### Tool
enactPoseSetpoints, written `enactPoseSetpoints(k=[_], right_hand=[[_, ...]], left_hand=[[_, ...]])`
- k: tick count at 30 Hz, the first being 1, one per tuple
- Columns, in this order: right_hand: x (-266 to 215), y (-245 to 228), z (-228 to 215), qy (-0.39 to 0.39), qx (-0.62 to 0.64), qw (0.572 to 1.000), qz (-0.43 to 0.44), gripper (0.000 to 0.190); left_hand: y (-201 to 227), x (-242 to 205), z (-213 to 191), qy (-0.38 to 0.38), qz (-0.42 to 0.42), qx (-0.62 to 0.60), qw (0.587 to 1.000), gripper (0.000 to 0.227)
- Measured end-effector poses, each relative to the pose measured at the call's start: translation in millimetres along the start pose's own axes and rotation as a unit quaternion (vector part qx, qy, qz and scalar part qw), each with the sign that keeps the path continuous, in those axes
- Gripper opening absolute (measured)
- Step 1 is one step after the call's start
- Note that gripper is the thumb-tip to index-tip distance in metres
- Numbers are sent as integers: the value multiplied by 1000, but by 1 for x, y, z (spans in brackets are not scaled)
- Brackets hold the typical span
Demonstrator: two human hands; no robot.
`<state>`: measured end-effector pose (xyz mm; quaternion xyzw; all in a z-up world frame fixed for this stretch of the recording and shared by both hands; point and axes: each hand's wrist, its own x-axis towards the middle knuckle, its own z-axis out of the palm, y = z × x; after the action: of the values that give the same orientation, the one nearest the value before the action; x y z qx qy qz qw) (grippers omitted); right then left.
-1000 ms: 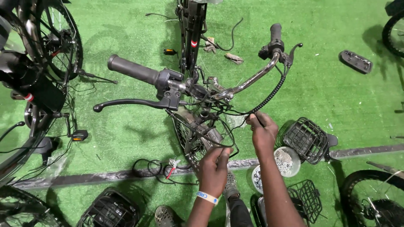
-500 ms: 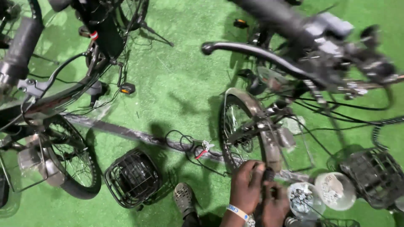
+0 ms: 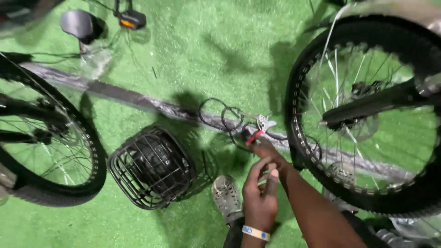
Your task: The person uses pliers to cut a black cable and then wraps the cable around the handlebars of a bicycle. They secure the cable in place using a zip tie and trim the excess with the pliers.
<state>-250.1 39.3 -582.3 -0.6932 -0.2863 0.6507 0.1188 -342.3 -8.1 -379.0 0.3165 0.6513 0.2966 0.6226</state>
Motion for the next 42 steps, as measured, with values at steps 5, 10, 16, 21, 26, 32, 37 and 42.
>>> enactPoseSetpoints(k=[5, 10, 16, 21, 26, 32, 37, 42], right_hand=[[61, 13, 19, -16, -57, 994, 87, 63], [70, 58, 27, 79, 50, 996, -8, 30], [-53, 15, 24, 288, -14, 957, -25, 12], [-168, -49, 9, 216, 26, 961, -174, 11], [-221, -74, -15, 244, -60, 948, -194, 38], [-328, -127, -47, 265, -124, 938, -186, 48], [-426, -154, -82, 328, -41, 915, -233, 41], [-504, -182, -109, 353, 131, 895, -239, 32]], left_hand=[[-49, 50, -10, 7, -35, -11, 999, 32], [-74, 77, -22, 42, -88, 1, 995, 31], [-39, 108, -39, 63, 140, 372, 916, 54], [8, 90, -48, -152, 110, 375, 908, 66], [61, 13, -52, -279, -35, -58, 958, 70], [130, -75, -49, -192, -7, -140, 971, 57], [219, -163, -41, -201, 36, -39, 978, 54], [242, -193, -18, -208, 106, 23, 972, 30]])
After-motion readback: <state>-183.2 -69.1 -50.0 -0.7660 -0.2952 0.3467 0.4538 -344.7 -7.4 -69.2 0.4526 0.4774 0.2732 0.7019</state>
